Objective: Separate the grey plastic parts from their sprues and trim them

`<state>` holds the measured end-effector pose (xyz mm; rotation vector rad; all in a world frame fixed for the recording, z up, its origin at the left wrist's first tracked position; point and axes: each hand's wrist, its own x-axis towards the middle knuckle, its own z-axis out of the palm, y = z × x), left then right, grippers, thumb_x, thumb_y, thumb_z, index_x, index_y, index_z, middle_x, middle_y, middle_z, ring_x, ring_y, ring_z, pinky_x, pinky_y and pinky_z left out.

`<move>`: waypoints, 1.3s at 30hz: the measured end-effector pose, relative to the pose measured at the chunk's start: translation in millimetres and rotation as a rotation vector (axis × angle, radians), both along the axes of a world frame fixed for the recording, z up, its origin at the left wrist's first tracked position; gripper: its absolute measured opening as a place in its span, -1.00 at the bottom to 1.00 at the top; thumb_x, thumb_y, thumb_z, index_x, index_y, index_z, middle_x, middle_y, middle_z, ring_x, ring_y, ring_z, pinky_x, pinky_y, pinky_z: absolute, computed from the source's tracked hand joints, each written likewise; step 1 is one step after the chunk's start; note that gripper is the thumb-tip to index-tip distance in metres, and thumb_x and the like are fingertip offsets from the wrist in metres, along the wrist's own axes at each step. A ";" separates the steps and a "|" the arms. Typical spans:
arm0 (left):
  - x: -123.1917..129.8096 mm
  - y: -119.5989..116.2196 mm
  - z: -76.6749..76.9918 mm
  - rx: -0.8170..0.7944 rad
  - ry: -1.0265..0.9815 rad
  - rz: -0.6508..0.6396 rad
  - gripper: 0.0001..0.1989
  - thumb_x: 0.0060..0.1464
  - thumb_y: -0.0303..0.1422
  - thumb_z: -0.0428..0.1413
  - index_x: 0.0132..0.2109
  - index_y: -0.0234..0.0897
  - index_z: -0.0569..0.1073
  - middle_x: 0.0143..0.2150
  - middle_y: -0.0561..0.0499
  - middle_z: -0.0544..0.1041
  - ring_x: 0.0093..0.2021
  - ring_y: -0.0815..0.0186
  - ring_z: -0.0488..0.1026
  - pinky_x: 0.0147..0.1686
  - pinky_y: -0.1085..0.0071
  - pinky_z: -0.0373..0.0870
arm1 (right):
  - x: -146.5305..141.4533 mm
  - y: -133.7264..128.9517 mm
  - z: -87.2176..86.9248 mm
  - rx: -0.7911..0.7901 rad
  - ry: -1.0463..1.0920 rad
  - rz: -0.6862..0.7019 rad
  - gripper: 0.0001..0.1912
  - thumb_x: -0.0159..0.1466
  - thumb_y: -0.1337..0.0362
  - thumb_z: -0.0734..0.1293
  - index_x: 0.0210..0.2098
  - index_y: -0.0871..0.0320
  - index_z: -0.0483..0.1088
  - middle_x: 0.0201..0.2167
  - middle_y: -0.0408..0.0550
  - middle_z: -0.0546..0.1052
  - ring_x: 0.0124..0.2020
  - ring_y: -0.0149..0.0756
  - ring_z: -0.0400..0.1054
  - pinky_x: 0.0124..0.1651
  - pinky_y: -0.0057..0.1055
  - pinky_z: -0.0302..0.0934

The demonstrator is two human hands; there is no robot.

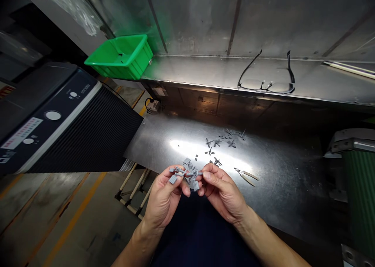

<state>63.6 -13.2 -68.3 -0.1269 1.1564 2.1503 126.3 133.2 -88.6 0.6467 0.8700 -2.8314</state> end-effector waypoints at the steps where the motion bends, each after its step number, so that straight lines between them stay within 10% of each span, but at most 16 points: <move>1: -0.6 -0.2 0.0 -0.003 0.001 0.006 -0.81 0.09 -0.35 0.26 -0.19 -0.36 0.49 -0.35 0.01 0.56 -0.51 0.45 0.47 -0.40 0.54 0.41 | 0.3 0.1 -0.1 0.004 0.004 0.002 -0.79 0.16 0.19 0.50 -0.36 0.14 0.43 -0.47 -0.11 0.46 -0.44 -0.44 0.32 -0.35 -0.55 0.31; 10: -1.2 -1.0 -2.7 -0.038 -0.022 0.028 -0.83 0.12 -0.35 0.24 -0.16 -0.32 0.47 -0.15 -0.03 0.56 -0.44 0.46 0.48 -0.38 0.52 0.42 | 2.0 -1.1 -4.1 -0.029 0.014 0.004 -0.85 0.19 0.25 0.48 -0.35 0.15 0.45 -0.44 -0.09 0.47 -0.41 -0.44 0.34 -0.35 -0.57 0.30; 22: 1.6 -2.3 -4.6 -0.079 -0.019 0.016 -0.77 0.11 -0.31 0.24 -0.14 -0.35 0.43 -0.36 -0.01 0.52 -0.42 0.40 0.43 -0.42 0.50 0.35 | 3.0 -1.3 -6.5 -0.029 0.048 0.048 -0.84 0.20 0.25 0.48 -0.34 0.15 0.43 -0.44 -0.08 0.47 -0.41 -0.45 0.34 -0.36 -0.58 0.27; 39: 3.7 0.1 -5.1 -0.018 0.027 -0.019 -0.79 0.12 -0.33 0.24 -0.17 -0.35 0.43 -0.43 0.03 0.53 -0.49 0.45 0.43 -0.42 0.51 0.38 | 5.4 1.3 -15.0 0.287 0.131 0.150 -0.75 0.19 0.13 0.49 -0.30 0.18 0.49 -0.40 -0.04 0.52 -0.36 -0.35 0.40 -0.27 -0.43 0.30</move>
